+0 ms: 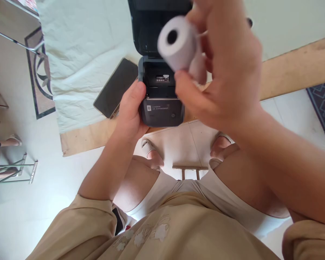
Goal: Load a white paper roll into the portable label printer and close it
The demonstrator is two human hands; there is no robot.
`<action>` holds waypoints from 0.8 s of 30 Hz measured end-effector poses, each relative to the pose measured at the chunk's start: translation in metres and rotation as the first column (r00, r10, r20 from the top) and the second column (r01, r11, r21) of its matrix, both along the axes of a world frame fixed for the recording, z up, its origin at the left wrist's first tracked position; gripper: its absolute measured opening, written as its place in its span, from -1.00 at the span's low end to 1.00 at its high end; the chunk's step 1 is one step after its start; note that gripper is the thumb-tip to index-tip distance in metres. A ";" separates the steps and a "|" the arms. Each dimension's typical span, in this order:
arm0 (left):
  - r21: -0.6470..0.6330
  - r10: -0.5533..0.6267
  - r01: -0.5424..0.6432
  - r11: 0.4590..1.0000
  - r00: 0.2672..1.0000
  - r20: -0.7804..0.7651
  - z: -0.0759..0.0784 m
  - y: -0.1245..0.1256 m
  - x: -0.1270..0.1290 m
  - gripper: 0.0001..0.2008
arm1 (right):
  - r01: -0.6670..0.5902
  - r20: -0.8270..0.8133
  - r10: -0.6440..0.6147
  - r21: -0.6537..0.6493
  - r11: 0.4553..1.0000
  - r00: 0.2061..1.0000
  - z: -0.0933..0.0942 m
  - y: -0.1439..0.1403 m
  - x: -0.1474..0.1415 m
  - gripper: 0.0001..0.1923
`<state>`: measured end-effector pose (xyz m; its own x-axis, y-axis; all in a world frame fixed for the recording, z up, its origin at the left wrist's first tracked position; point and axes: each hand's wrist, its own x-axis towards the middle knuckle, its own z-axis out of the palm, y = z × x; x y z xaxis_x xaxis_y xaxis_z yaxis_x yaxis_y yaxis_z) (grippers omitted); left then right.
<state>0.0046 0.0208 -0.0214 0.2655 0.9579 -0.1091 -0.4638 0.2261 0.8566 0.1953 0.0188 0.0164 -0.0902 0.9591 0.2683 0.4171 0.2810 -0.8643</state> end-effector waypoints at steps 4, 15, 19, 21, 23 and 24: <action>0.000 0.006 -0.006 1.000 1.000 -0.010 -0.001 -0.002 -0.001 -0.83 | -0.058 0.412 -0.089 0.330 0.942 0.907 -0.005 -0.001 -0.008 -0.51; -0.023 -0.024 0.024 0.999 1.000 -0.017 0.004 -0.006 -0.002 -0.83 | -0.057 0.479 -0.086 0.275 0.960 0.873 -0.005 0.005 -0.015 -0.89; -0.024 -0.022 0.022 0.999 1.000 -0.005 0.002 -0.005 -0.004 -0.75 | -0.073 0.473 -0.072 0.282 0.957 0.878 -0.002 0.000 -0.018 -0.90; -0.003 -0.034 0.034 0.999 0.999 -0.030 0.001 -0.004 -0.006 -0.71 | -0.138 0.466 0.004 0.254 0.957 0.885 -0.002 -0.005 -0.019 -0.89; 0.008 -0.035 0.036 0.999 0.994 -0.100 0.001 -0.004 -0.008 -0.69 | -0.211 0.442 0.099 0.210 0.955 0.891 -0.002 -0.008 -0.019 -0.85; 0.013 -0.029 0.031 0.999 0.990 -0.138 0.001 -0.004 -0.008 -0.68 | -0.246 0.423 0.147 0.190 0.951 0.894 -0.002 -0.010 -0.018 -0.85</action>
